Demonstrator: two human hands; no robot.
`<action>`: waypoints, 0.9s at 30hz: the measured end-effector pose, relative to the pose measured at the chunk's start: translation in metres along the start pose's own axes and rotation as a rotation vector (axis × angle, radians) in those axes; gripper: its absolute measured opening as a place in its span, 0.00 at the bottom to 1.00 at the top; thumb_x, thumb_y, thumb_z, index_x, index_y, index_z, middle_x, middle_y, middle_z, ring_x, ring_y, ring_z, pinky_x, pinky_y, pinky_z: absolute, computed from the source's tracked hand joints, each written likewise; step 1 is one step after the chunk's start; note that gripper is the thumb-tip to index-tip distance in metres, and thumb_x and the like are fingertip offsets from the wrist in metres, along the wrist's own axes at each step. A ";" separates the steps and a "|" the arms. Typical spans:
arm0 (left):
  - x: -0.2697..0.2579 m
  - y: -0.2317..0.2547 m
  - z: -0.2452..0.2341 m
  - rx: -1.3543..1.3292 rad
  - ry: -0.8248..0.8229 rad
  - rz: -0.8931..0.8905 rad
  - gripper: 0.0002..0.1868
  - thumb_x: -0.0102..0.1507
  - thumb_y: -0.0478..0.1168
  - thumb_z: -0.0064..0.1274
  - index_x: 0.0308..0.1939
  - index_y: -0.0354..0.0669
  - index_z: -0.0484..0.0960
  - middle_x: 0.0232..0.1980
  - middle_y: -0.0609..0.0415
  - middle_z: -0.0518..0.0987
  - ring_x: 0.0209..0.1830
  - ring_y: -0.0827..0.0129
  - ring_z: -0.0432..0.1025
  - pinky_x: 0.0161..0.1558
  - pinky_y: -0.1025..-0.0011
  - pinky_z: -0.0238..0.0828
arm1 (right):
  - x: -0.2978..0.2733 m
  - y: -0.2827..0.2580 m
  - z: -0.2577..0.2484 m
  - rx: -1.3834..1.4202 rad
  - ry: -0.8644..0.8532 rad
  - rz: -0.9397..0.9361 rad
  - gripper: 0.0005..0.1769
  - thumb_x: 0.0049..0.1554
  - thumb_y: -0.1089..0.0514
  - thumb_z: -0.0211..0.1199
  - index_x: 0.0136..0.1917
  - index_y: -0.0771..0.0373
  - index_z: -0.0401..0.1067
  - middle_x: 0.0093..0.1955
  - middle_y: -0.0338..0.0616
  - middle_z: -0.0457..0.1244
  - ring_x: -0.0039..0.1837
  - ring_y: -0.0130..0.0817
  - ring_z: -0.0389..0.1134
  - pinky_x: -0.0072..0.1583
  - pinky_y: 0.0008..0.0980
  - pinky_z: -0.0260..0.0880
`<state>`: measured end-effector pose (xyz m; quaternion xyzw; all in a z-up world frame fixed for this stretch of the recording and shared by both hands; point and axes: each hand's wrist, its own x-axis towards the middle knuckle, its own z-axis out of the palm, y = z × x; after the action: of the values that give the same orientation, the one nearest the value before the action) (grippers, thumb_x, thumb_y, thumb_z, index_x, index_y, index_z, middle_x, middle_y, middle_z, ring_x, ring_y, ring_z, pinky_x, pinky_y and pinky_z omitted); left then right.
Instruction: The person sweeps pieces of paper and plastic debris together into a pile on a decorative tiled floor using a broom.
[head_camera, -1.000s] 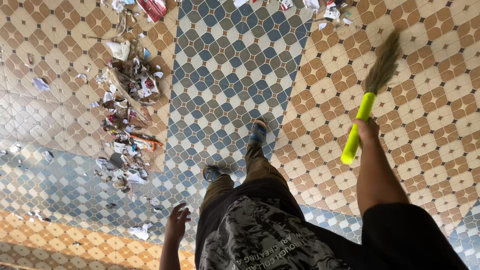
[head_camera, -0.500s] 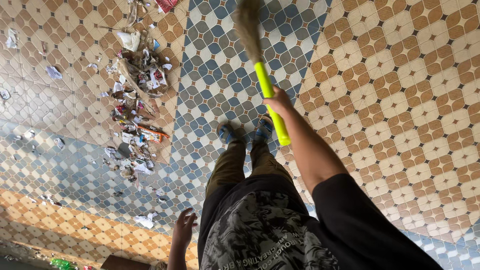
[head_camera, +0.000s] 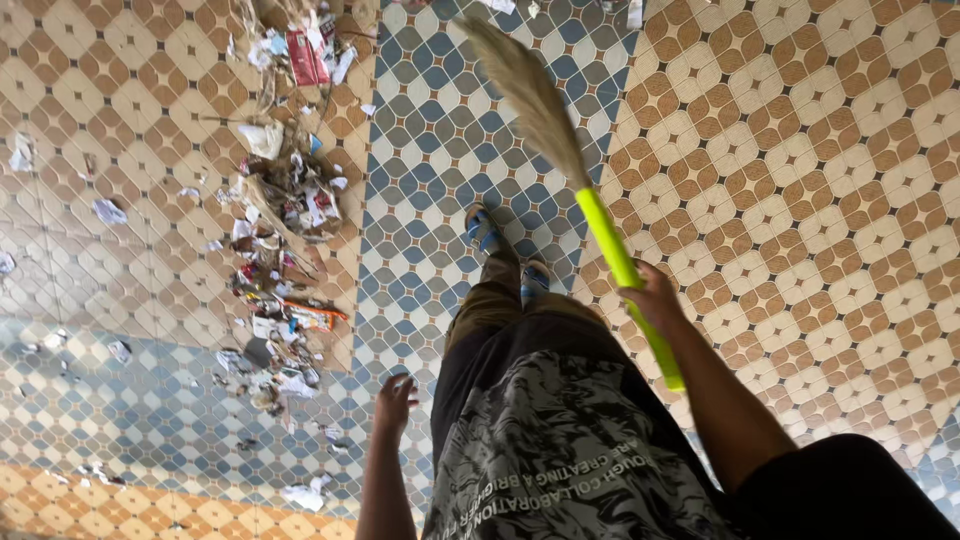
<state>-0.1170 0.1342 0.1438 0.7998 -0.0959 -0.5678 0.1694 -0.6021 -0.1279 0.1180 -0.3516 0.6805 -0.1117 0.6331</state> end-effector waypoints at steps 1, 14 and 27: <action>0.015 0.013 0.002 0.028 -0.010 0.024 0.24 0.67 0.46 0.50 0.64 0.37 0.73 0.48 0.40 0.85 0.38 0.57 0.82 0.40 0.65 0.77 | -0.009 0.008 -0.017 -0.047 0.063 0.071 0.45 0.50 0.65 0.68 0.78 0.60 0.57 0.49 0.55 0.69 0.36 0.37 0.70 0.35 0.35 0.74; 0.065 0.119 -0.001 0.000 0.045 0.167 0.22 0.67 0.43 0.48 0.64 0.39 0.74 0.48 0.45 0.84 0.40 0.64 0.80 0.43 0.69 0.76 | 0.037 -0.046 -0.165 0.253 0.367 0.182 0.17 0.59 0.62 0.62 0.61 0.66 0.66 0.38 0.46 0.63 0.34 0.35 0.66 0.36 0.36 0.70; -0.071 0.126 0.159 -0.312 0.260 -0.385 0.25 0.68 0.48 0.46 0.69 0.49 0.71 0.55 0.49 0.82 0.46 0.61 0.78 0.43 0.63 0.70 | 0.274 -0.162 -0.047 -0.153 -0.234 0.160 0.27 0.49 0.67 0.65 0.63 0.59 0.69 0.36 0.46 0.66 0.31 0.38 0.69 0.33 0.40 0.72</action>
<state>-0.2854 0.0162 0.2063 0.8336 0.1691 -0.4901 0.1905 -0.5784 -0.4291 0.0085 -0.3543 0.6344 0.0330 0.6863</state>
